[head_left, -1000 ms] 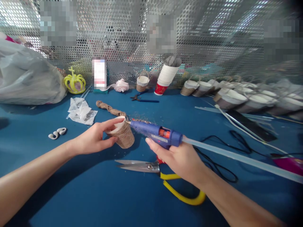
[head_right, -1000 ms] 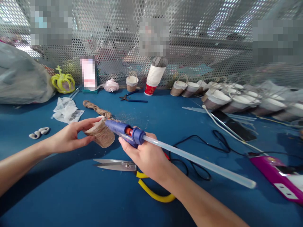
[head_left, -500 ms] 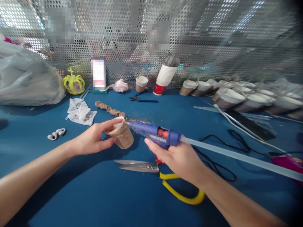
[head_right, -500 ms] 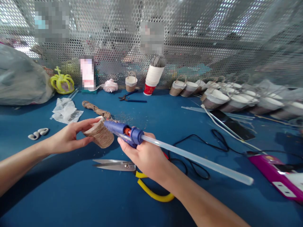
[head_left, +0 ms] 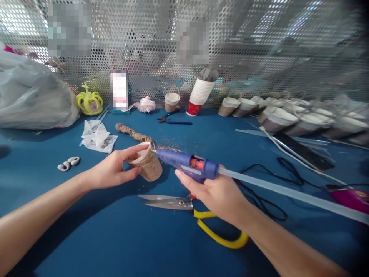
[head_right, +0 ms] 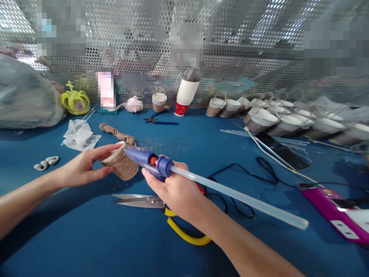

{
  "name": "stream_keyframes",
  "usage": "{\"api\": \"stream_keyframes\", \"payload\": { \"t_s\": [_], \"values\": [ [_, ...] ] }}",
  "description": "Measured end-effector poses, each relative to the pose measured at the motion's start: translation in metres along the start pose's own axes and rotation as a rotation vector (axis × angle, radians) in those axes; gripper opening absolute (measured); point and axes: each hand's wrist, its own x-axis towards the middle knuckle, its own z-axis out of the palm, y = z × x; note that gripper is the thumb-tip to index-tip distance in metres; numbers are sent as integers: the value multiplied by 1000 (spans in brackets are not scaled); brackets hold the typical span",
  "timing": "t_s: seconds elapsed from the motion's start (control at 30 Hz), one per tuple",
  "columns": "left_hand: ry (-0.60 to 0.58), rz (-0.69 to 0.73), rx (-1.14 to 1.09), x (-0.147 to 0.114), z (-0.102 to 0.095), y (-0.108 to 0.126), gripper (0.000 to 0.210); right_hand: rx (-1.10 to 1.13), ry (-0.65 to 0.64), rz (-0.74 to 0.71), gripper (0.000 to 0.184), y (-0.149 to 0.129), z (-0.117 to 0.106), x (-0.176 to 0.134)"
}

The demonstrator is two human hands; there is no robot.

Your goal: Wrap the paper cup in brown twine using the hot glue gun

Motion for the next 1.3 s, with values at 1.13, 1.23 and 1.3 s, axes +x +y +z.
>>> {"api": "stream_keyframes", "payload": {
  "t_s": [1.13,1.23,1.3],
  "values": [
    [23,10,-10,-1,4,0,60,166,-158,-124,19,-26,1,-8],
    [25,37,-39,0,4,-1,59,147,-159,-76,18,-27,0,-8],
    [16,38,-50,0,4,-3,59,145,-131,-87,18,-25,-1,-8]
  ]
}}
